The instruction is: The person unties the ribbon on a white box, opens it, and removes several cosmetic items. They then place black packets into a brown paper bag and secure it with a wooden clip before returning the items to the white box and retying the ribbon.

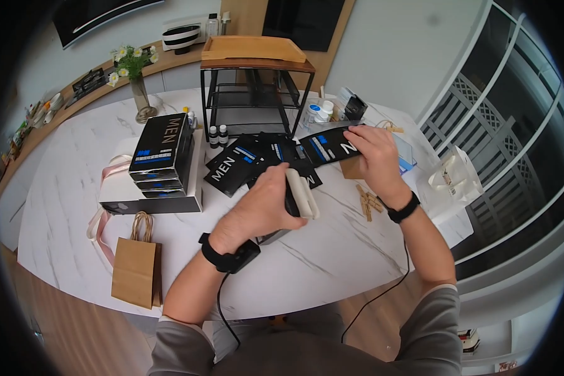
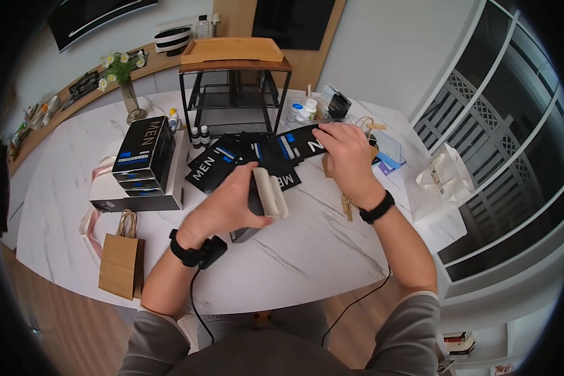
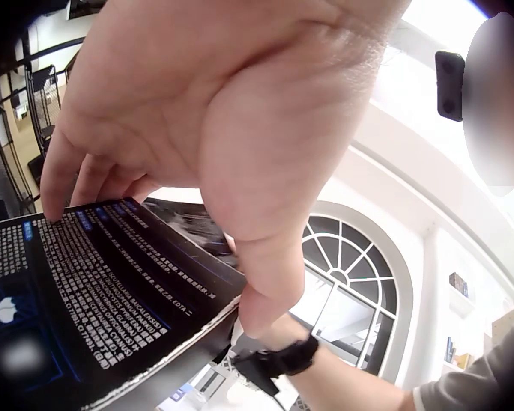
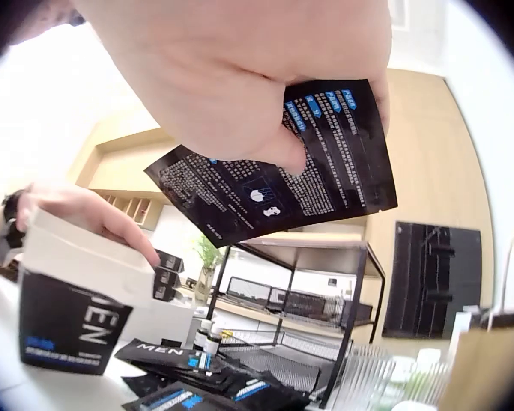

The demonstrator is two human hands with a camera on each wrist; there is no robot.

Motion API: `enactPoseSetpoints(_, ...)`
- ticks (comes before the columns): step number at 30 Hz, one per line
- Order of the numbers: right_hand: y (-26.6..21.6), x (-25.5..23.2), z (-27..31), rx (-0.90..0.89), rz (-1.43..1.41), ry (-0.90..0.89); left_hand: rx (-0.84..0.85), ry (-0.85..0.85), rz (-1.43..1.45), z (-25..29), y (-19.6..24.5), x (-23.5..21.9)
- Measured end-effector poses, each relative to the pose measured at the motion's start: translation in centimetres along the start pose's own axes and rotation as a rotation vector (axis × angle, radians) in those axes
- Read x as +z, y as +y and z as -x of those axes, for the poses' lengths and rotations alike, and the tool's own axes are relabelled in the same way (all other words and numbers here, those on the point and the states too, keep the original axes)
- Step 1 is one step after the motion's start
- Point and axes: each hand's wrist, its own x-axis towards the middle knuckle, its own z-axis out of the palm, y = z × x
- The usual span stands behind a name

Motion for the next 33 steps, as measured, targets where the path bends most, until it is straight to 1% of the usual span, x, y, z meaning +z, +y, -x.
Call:
enactPoseSetpoints(2, -1.8, -3.0, 0.2, -0.193, 0.127, 0.002, -0.045, -0.022, 0.025, -0.1, -0.1, -0.2)
enactPoseSetpoints(3, -2.5, -3.8, 0.6, -0.257, 0.161, -0.037, -0.047, -0.017, 0.024, -0.1, -0.2, -0.1)
enactPoseSetpoints(4, -3.4, -4.4, 0.9, -0.249, 0.166, -0.038, -0.047, -0.011, 0.021, -0.2, -0.3, 0.1)
enactPoseSetpoints(6, -5.1, -5.0, 1.2, -0.336, 0.235, -0.093, -0.027, -0.029, 0.028, -0.1, -0.2, 0.2)
enactPoseSetpoints(7, -5.1, -4.5, 1.5, -0.376, 0.261, -0.089, -0.016, -0.038, 0.035, -0.1, 0.0, 0.3)
enactPoseSetpoints(12, -6.4, -3.0, 1.6, -0.403, 0.284, -0.103, -0.013, -0.041, 0.025, 0.0, 0.0, 0.5)
enactPoseSetpoints(17, -8.7, -2.5, 1.7, -0.487, 0.267, -0.132, -0.014, -0.049, 0.043, 0.0, -0.4, 0.2)
enactPoseSetpoints(18, -8.9, -2.5, 1.6, -0.508, 0.271, -0.133, 0.01, -0.04, 0.017, 0.0, -0.7, 0.5)
enactPoseSetpoints(19, -8.6, -2.3, 1.2, -0.453, 0.258, -0.113, 0.032, -0.03, -0.009, 0.0, -0.9, 0.5)
enactPoseSetpoints(20, -8.1, -2.1, 0.8, -0.457, 0.254, -0.112, 0.027, -0.027, -0.008, 0.1, -0.8, 0.3)
enactPoseSetpoints(22, -6.2, -1.6, 0.3, -0.26, 0.325, -0.099, 0.039, -0.057, 0.005, 0.1, -0.3, 0.0)
enactPoseSetpoints(23, -5.0, -0.4, 0.4, -0.208, 0.332, -0.102, 0.034, -0.063, 0.043, 0.2, -0.3, -0.1)
enactPoseSetpoints(24, -4.0, 1.0, 1.0, -0.21, 0.331, -0.1, 0.033, -0.06, 0.042, 0.3, -0.3, -0.2)
enactPoseSetpoints(26, -2.6, 3.9, 2.0, -0.065, 0.317, -0.31, 0.058, -0.1, 0.085, 0.5, 0.0, -0.5)
enactPoseSetpoints(27, -2.4, 5.3, 2.5, -0.07, 0.314, -0.304, 0.07, -0.095, 0.067, 0.5, -0.3, -0.3)
enactPoseSetpoints(29, -2.6, 8.2, 3.3, 0.131, 0.033, -0.49, 0.061, -0.113, 0.029, 0.5, -0.1, -0.4)
enactPoseSetpoints(30, -2.6, 9.9, 3.7, 0.124, 0.026, -0.486, 0.055, -0.119, 0.0, 0.5, 0.1, -0.5)
enactPoseSetpoints(32, -2.3, 13.6, 4.6, 0.164, -0.181, -0.494, 0.084, -0.128, -0.01, 0.5, 0.3, -0.5)
enactPoseSetpoints(33, -1.7, 16.0, 5.0, 0.165, -0.219, -0.544, 0.101, -0.14, -0.01, 0.5, 0.2, -0.3)
